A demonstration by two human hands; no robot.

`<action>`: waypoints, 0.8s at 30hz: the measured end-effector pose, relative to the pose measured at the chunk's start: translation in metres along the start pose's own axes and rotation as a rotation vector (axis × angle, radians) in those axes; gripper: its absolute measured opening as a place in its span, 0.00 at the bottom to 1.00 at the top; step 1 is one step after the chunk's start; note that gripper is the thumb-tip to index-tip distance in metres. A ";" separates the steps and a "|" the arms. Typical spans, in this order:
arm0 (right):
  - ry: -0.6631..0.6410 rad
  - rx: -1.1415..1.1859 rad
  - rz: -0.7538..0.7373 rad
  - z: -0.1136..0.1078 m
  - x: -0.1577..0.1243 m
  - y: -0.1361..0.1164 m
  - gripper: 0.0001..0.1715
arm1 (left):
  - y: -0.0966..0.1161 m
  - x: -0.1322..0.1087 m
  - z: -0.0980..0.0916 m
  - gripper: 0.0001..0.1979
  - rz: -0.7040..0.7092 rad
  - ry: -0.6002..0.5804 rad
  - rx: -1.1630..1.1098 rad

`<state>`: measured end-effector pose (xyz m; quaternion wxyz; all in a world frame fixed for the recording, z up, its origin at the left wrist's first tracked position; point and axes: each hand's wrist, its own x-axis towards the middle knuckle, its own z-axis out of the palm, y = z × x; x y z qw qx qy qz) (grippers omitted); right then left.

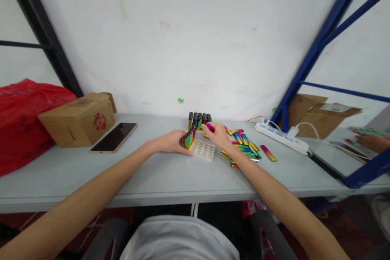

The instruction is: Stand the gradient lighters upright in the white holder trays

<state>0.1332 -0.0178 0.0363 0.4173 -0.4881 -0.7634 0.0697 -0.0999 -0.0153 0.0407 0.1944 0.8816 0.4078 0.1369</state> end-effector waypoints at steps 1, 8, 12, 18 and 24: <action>-0.004 -0.008 0.005 0.000 0.000 0.000 0.28 | 0.000 0.000 0.000 0.34 0.004 -0.005 0.004; -0.012 -0.044 -0.004 -0.004 0.002 0.002 0.22 | 0.001 -0.001 -0.001 0.35 0.004 -0.019 0.017; -0.037 -0.021 -0.037 -0.006 0.002 0.003 0.21 | 0.001 0.000 -0.001 0.35 0.009 -0.017 0.027; -0.150 -0.042 -0.184 -0.007 0.002 -0.001 0.23 | 0.001 0.000 -0.001 0.33 0.010 -0.005 0.015; -0.252 0.007 -0.137 -0.008 0.000 -0.002 0.25 | 0.001 0.000 0.000 0.33 0.000 0.000 0.018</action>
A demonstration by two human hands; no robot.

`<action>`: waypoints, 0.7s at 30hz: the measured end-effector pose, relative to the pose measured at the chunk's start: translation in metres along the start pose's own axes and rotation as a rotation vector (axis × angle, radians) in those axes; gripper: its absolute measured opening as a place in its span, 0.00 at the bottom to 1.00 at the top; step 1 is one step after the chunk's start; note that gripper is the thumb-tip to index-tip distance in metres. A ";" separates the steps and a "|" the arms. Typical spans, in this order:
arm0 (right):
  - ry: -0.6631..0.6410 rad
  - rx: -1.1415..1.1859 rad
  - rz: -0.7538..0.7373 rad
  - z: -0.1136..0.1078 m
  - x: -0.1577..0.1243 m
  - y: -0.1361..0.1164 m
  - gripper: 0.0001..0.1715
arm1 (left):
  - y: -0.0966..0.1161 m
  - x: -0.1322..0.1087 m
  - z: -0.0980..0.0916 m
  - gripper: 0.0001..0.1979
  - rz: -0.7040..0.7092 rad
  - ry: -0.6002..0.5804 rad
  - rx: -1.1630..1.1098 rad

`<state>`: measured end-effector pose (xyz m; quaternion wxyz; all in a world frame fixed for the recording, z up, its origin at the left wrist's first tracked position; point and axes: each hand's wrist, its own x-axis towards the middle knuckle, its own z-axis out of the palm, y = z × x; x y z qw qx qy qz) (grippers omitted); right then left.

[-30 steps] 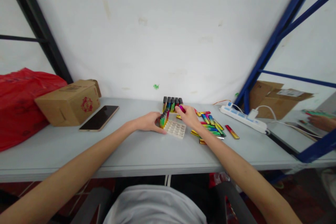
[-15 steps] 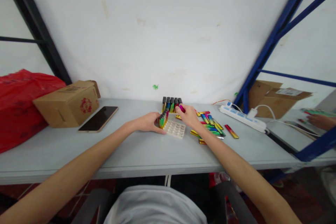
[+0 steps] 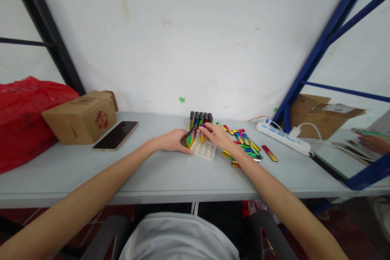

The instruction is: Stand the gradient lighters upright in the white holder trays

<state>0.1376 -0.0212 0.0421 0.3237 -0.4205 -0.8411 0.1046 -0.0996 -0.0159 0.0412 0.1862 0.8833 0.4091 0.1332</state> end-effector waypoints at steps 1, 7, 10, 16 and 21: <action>-0.014 0.026 0.006 0.000 0.000 0.000 0.24 | -0.001 0.000 0.000 0.33 -0.002 -0.003 0.003; -0.077 0.013 0.005 0.004 0.001 0.005 0.21 | -0.002 0.001 0.001 0.35 0.001 0.000 0.015; -0.089 -0.041 -0.021 0.004 0.001 0.005 0.21 | 0.000 0.000 0.000 0.34 0.018 -0.004 0.009; -0.066 -0.121 -0.059 -0.013 0.001 0.008 0.23 | 0.002 -0.001 -0.001 0.33 0.004 -0.001 -0.024; 0.006 -0.304 -0.007 -0.033 0.002 0.035 0.17 | 0.000 0.000 0.000 0.34 -0.006 -0.011 -0.042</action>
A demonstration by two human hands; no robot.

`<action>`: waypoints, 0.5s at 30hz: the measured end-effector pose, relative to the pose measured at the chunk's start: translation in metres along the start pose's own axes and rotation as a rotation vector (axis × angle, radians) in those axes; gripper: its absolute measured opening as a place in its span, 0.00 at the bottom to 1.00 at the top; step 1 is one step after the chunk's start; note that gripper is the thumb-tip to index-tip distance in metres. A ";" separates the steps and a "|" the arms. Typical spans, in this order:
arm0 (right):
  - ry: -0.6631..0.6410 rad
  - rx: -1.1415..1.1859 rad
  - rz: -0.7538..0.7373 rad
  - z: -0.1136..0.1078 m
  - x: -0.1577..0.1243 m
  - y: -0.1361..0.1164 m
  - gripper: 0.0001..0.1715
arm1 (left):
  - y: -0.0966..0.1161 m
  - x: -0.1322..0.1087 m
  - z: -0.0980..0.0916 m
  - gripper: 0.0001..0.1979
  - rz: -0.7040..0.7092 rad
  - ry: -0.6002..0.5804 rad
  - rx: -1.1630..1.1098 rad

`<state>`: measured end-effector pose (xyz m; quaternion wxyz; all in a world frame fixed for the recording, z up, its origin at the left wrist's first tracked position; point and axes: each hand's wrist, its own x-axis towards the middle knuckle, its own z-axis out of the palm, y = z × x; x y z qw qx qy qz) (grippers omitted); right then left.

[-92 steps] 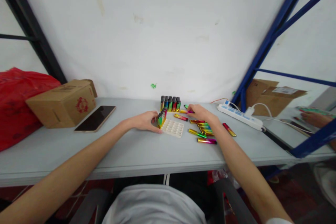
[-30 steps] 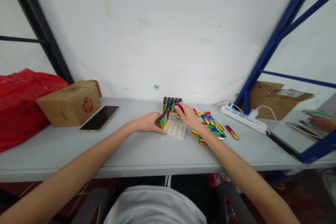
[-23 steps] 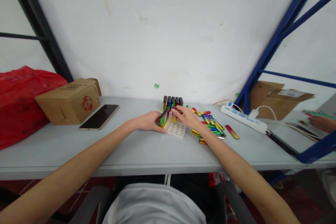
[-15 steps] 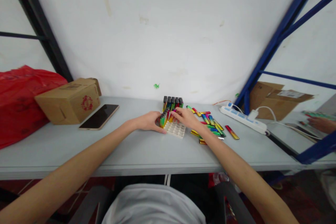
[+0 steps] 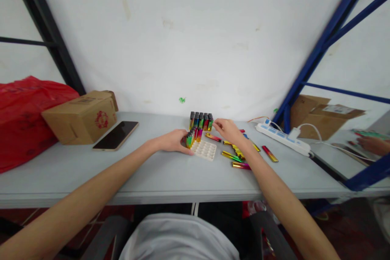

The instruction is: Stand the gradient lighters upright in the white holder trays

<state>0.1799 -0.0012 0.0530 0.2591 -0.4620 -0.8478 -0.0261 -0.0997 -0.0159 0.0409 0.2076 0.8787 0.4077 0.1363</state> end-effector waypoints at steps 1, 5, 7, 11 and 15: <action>-0.033 -0.031 -0.008 0.000 0.000 0.006 0.15 | 0.000 0.000 0.000 0.34 0.000 -0.002 0.004; -0.203 -0.066 0.009 0.009 -0.003 0.024 0.15 | 0.001 0.000 -0.001 0.35 -0.006 -0.004 0.023; -0.257 -0.066 0.021 0.015 -0.005 0.028 0.16 | 0.001 -0.001 -0.001 0.35 -0.008 -0.005 0.035; -0.284 -0.065 -0.024 0.022 -0.006 0.030 0.12 | 0.000 0.000 -0.001 0.35 -0.004 -0.005 0.012; -0.177 -0.041 0.049 0.017 -0.007 0.029 0.13 | 0.000 0.000 0.000 0.35 0.002 -0.007 0.025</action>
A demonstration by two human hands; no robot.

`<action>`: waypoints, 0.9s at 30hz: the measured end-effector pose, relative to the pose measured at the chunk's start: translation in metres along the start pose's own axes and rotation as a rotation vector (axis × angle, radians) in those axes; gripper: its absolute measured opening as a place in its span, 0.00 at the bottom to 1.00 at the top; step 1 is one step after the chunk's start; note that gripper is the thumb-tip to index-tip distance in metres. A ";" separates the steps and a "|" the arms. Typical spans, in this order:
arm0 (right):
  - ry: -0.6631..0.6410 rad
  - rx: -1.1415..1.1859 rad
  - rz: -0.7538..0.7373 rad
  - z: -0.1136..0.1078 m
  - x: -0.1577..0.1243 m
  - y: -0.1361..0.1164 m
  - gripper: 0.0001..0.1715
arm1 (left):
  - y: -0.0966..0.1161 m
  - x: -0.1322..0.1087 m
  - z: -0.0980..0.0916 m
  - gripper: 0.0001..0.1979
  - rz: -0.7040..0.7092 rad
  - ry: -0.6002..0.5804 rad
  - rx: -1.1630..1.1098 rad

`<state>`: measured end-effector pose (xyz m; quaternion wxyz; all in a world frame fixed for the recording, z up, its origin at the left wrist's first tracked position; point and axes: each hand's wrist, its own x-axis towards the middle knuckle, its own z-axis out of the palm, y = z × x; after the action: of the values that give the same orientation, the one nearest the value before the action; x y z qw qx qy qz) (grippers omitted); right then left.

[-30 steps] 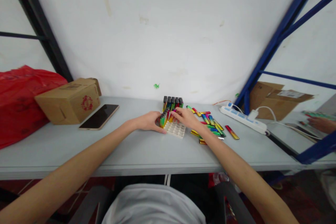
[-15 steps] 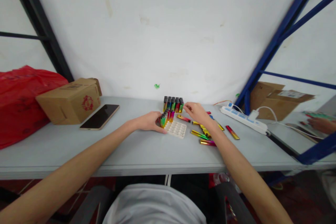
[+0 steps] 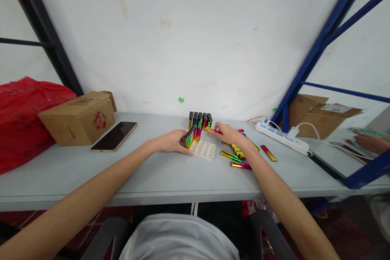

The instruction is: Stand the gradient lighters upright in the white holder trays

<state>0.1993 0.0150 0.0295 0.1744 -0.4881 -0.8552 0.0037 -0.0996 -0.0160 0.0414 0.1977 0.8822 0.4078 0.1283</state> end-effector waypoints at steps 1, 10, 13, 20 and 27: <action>0.036 0.027 0.022 -0.002 0.000 -0.001 0.14 | 0.000 0.000 0.000 0.35 0.001 0.004 0.007; 0.306 0.750 0.124 -0.008 0.013 -0.019 0.25 | 0.003 -0.001 -0.001 0.33 -0.012 0.016 -0.020; 0.238 1.144 0.126 -0.006 0.011 -0.034 0.25 | 0.002 -0.001 -0.001 0.33 -0.006 0.005 -0.041; 0.077 1.380 0.092 -0.007 0.004 -0.056 0.23 | 0.003 -0.001 -0.001 0.33 0.013 0.004 -0.015; 0.037 1.348 0.165 -0.004 0.006 -0.061 0.26 | 0.003 -0.001 -0.002 0.33 0.026 -0.011 -0.035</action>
<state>0.1470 -0.0126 0.0460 0.4541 -0.3364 -0.6227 0.5412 -0.0992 -0.0183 0.0441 0.2136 0.8845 0.3927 0.1331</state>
